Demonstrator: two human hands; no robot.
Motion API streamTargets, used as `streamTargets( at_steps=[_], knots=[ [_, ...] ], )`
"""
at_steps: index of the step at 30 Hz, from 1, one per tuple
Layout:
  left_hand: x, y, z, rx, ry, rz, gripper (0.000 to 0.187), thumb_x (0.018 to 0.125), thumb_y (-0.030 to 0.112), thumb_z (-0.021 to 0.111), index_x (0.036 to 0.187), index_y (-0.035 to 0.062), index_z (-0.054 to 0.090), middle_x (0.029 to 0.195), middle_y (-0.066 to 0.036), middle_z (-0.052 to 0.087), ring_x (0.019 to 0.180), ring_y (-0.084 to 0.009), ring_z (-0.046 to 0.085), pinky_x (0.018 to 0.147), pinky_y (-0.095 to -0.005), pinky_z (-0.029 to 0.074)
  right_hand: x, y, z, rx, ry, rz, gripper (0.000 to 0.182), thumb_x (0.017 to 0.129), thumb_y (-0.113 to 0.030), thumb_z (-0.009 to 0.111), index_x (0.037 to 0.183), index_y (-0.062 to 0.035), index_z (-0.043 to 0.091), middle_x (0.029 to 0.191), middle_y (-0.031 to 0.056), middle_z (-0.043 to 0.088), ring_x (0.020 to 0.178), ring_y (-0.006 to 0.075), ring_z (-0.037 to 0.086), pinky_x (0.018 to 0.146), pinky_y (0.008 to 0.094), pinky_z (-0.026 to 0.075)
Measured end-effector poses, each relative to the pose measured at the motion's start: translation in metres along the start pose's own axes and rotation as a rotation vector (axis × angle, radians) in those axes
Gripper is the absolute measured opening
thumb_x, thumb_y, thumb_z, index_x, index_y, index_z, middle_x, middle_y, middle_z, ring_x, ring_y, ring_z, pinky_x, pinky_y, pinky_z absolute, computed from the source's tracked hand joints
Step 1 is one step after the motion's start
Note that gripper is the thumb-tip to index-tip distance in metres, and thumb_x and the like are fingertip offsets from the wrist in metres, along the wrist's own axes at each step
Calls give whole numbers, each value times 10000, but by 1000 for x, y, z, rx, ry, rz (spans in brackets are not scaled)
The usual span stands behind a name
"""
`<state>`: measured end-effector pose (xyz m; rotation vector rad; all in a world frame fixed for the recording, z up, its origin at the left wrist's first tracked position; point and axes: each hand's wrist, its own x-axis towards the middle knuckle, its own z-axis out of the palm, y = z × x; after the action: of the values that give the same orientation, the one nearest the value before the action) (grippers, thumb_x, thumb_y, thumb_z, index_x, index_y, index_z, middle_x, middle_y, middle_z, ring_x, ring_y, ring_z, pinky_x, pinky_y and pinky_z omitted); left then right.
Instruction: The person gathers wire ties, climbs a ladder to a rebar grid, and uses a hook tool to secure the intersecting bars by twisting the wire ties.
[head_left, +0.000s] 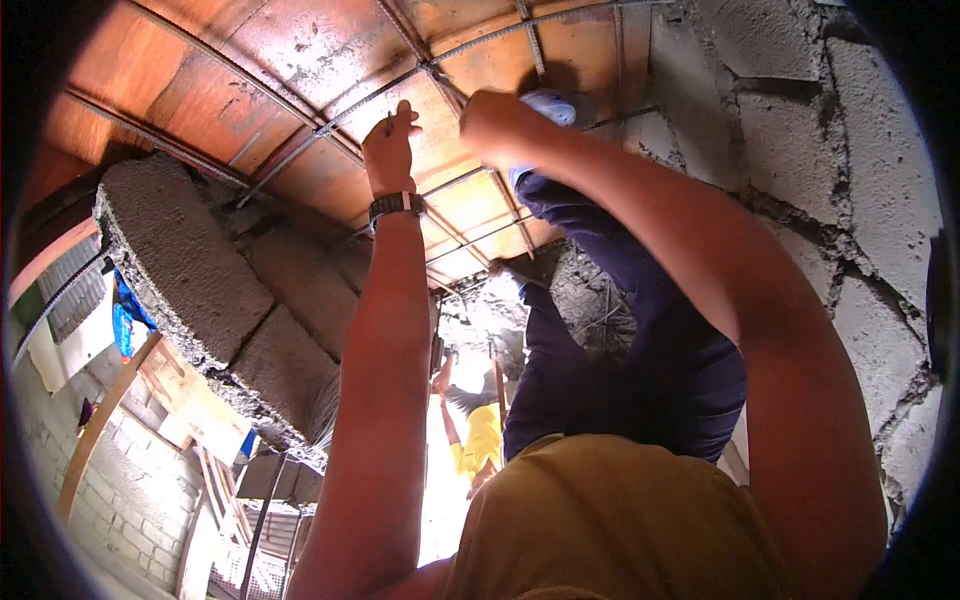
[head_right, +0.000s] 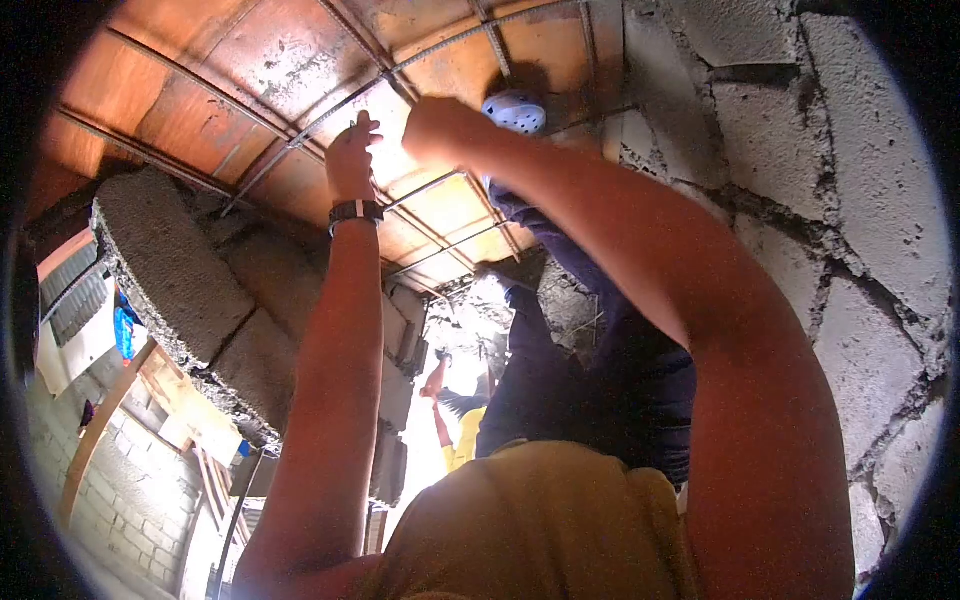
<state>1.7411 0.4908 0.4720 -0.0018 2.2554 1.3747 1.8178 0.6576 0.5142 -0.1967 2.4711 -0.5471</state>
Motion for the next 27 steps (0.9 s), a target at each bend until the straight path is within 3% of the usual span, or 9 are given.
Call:
streamTargets(
  at_steps=[2, 6, 7, 9, 10, 12, 14, 21, 27],
  knots=[
    [2, 19, 0, -146, -9, -195, 556, 871, 539, 633, 886, -9, 725, 753, -55, 684, 615, -157, 546, 601, -331, 443, -28, -52, -3, 474, 188, 575, 313, 861, -122, 544, 1115, 56, 499, 989, 278, 661, 843, 409, 679, 731, 504, 533],
    [27, 36, 4, 206, -131, -31, 630, 825, 614, 649, 880, -9, 723, 713, -56, 652, 602, -161, 537, 588, -331, 444, -22, -55, 19, 608, 336, 510, 455, 979, -462, 452, 976, -13, 526, 907, 231, 678, 879, 391, 681, 739, 492, 530],
    [32, 39, 6, 343, -152, 55, 617, 786, 597, 698, 894, -10, 723, 744, -89, 679, 659, -156, 582, 657, -322, 473, -17, -54, 19, 1335, 252, 507, 482, 986, -500, 423, 946, -32, 529, 842, 189, 660, 792, 348, 672, 683, 458, 527],
    [36, 45, 7, 230, -265, 54, 488, 755, 459, 774, 909, -2, 730, 818, -104, 709, 756, -160, 626, 739, -312, 485, -5, -59, 15, 2575, 191, 0, 493, 1005, -514, 387, 889, -59, 538, 718, 65, 560, 545, 186, 533, 495, 290, 447],
    [34, 51, 6, 103, -317, -27, 449, 746, 413, 791, 912, 0, 732, 837, -104, 714, 775, -166, 633, 749, -312, 485, -2, -74, 14, 2643, 431, 320, 454, 997, -495, 430, 881, -71, 543, 693, 24, 507, 494, 103, 401, 428, 207, 330],
    [48, 42, 7, 198, -331, 55, 400, 728, 347, 811, 913, 1, 734, 856, -96, 718, 763, -172, 632, 746, -311, 484, 10, -73, 53, 2911, 201, -282, 368, 990, -460, 476, 923, -103, 533, 667, -18, 482, 483, 64, 374, 389, 189, 283],
    [58, 26, 12, 92, -350, -2, 373, 733, 329, 805, 907, 7, 731, 808, -92, 707, 727, -172, 624, 709, -320, 486, 10, -63, 71, 2938, 95, -397, 334, 979, -461, 501, 953, -130, 533, 638, -55, 439, 466, 44, 351, 370, 204, 268],
    [45, 6, 44, 311, -151, 239, 347, 758, 320, 800, 785, 12, 642, 711, -107, 661, 629, -213, 608, 623, -343, 486, -9, 19, 89, 1902, 193, 176, 360, 957, -435, 570, 908, -79, 584, 618, -59, 446, 436, 37, 358, 376, 196, 285],
    [33, 12, 70, 237, 71, 174, 300, 732, 238, 822, 781, 6, 638, 702, -100, 662, 632, -213, 611, 633, -353, 497, 5, 79, 82, 1439, 162, 107, 363, 980, -419, 535, 837, -96, 620, 505, -21, 451, 364, 59, 357, 347, 248, 290]
  ],
)
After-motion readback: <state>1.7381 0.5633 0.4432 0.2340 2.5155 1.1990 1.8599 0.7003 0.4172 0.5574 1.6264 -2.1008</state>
